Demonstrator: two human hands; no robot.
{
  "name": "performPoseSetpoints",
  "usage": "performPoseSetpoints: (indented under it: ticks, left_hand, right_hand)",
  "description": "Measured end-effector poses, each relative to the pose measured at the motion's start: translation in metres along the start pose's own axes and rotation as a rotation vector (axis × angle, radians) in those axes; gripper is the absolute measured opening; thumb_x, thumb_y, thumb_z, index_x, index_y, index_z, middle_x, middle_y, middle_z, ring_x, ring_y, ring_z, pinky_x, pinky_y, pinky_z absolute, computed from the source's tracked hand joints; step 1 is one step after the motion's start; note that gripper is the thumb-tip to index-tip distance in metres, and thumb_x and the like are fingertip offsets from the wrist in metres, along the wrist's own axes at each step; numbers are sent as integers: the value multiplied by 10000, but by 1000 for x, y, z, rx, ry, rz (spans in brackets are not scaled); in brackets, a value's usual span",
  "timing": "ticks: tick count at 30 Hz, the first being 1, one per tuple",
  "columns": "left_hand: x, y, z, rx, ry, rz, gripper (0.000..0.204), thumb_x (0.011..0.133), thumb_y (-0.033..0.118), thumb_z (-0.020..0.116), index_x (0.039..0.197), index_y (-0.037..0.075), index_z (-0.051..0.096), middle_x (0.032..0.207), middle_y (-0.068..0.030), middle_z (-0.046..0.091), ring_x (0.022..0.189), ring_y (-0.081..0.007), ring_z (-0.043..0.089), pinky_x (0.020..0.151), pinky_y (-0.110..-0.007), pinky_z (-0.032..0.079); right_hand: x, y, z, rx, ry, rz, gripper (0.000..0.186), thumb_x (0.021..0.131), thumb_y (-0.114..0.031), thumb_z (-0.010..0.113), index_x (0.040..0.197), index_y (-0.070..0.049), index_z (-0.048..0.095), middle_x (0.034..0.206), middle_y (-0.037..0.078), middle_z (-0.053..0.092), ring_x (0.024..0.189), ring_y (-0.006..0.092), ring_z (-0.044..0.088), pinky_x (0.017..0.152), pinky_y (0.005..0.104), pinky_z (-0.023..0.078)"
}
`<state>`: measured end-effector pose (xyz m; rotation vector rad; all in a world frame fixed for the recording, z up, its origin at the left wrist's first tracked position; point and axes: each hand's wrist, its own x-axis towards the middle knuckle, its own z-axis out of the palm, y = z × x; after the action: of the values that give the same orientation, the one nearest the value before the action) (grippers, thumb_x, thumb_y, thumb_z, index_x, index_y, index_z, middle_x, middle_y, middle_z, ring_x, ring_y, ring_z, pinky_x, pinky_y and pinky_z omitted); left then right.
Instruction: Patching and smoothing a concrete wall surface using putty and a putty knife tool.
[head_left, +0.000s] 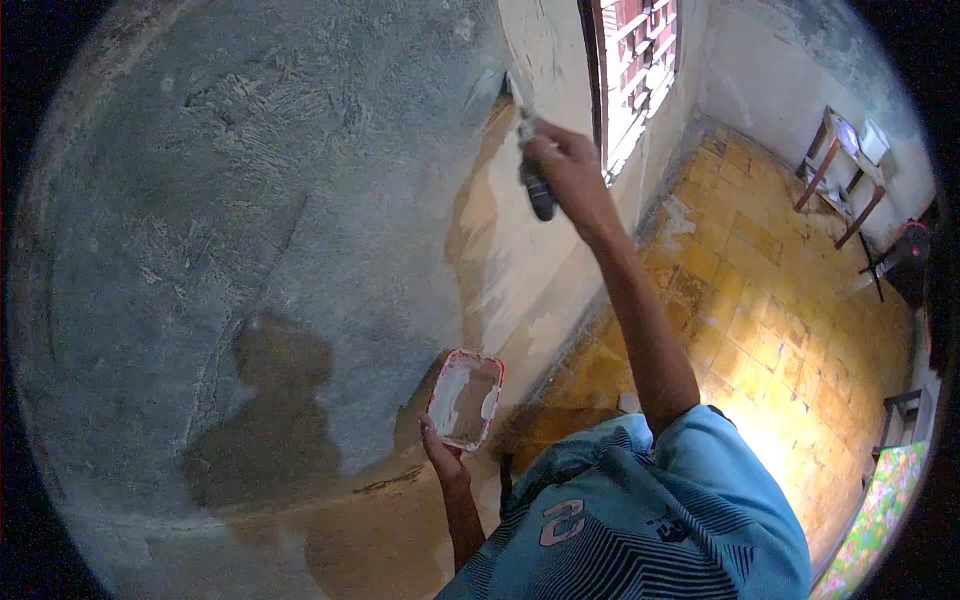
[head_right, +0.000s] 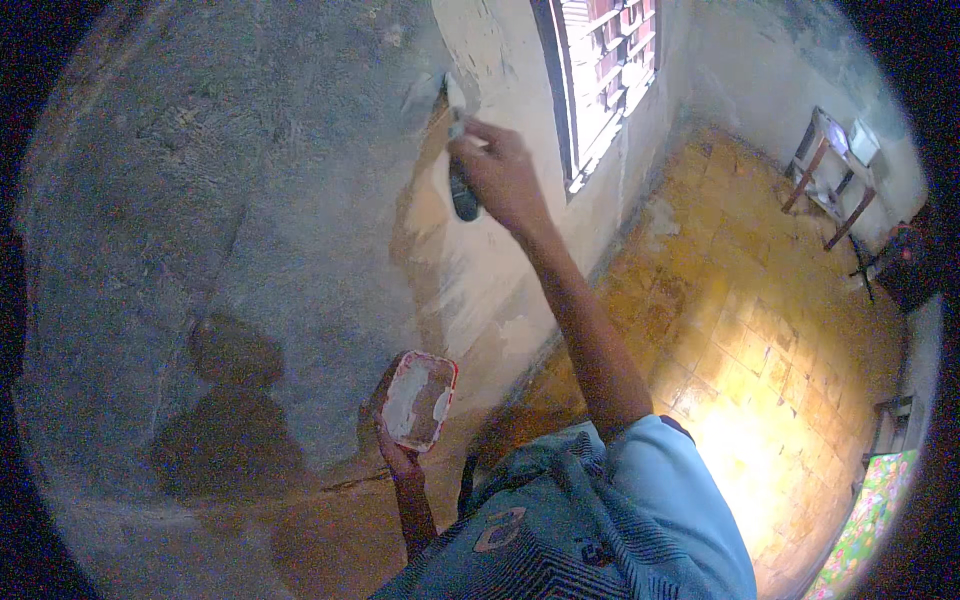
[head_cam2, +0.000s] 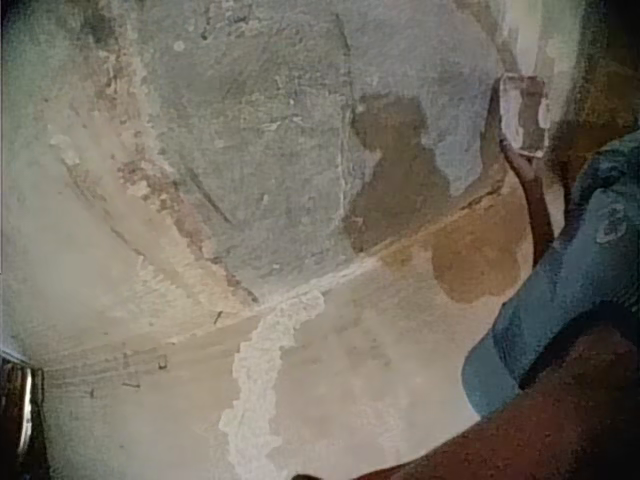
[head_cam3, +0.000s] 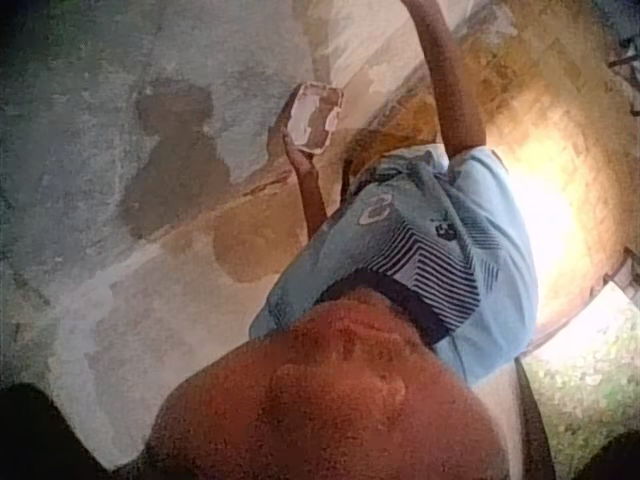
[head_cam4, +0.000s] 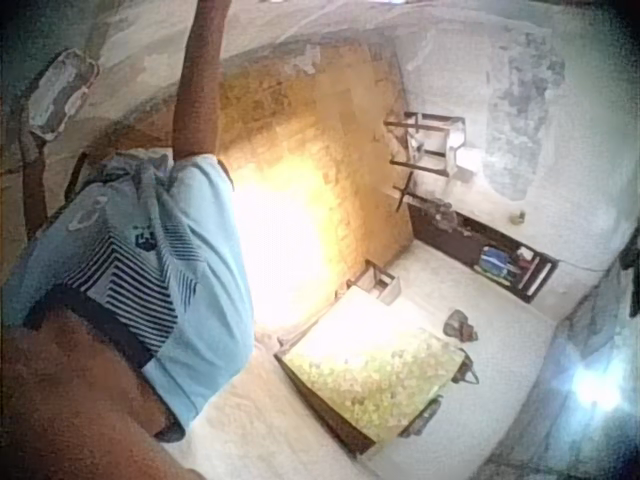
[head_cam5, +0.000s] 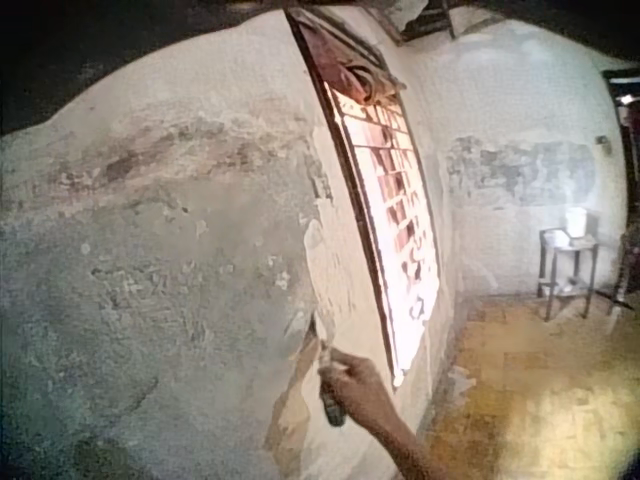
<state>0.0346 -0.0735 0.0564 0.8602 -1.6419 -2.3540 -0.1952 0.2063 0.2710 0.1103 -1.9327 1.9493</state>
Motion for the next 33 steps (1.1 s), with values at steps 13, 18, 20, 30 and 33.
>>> performPoseSetpoints:
  ticks: [13, 18, 20, 30, 33]
  left_hand:
    - [-9, -3, 40, -97, -87, -13, 547, 973, 443, 470, 1346, 43, 460, 1344, -125, 515, 1223, -285, 509, 1020, -436, 423]
    - [-20, 15, 79, -73, -171, 39, 518, 983, 412, 461, 1327, 25, 478, 1327, -132, 531, 1227, -281, 502, 1046, -422, 384]
    - [-19, 21, 88, -67, -194, 53, 514, 986, 406, 457, 1322, 19, 483, 1324, -134, 535, 1230, -280, 499, 1050, -420, 376]
    - [-10, 64, 173, -100, -262, 66, 547, 985, 440, 446, 1312, 5, 488, 1293, -131, 548, 1208, -230, 525, 1018, -382, 421]
    - [1, 74, 200, -117, -352, 80, 576, 966, 475, 469, 1301, 7, 499, 1253, -122, 576, 1158, -225, 562, 982, -381, 450]
  right_hand:
    - [-68, -10, -30, 949, -404, 423, 453, 912, -287, 482, 1277, -19, 475, 755, 41, 529, 653, 97, 496, 465, 210, 370]
    - [-65, 2, -71, 1078, -464, 495, 364, 934, -260, 446, 1215, -31, 479, 710, 61, 491, 618, 149, 446, 538, 268, 377]
    - [-63, 5, -77, 1007, -461, 472, 392, 930, -264, 452, 1244, -30, 468, 717, 65, 503, 619, 151, 461, 541, 272, 388]
    - [-75, -20, -147, -354, -663, 52, 439, 852, -137, 493, 1283, -82, 557, 800, 136, 576, 688, 215, 597, 622, 332, 491]
    - [-81, -13, -167, -579, -728, -251, 464, 802, -74, 528, 1262, -98, 574, 827, 165, 566, 734, 279, 620, 651, 380, 508]
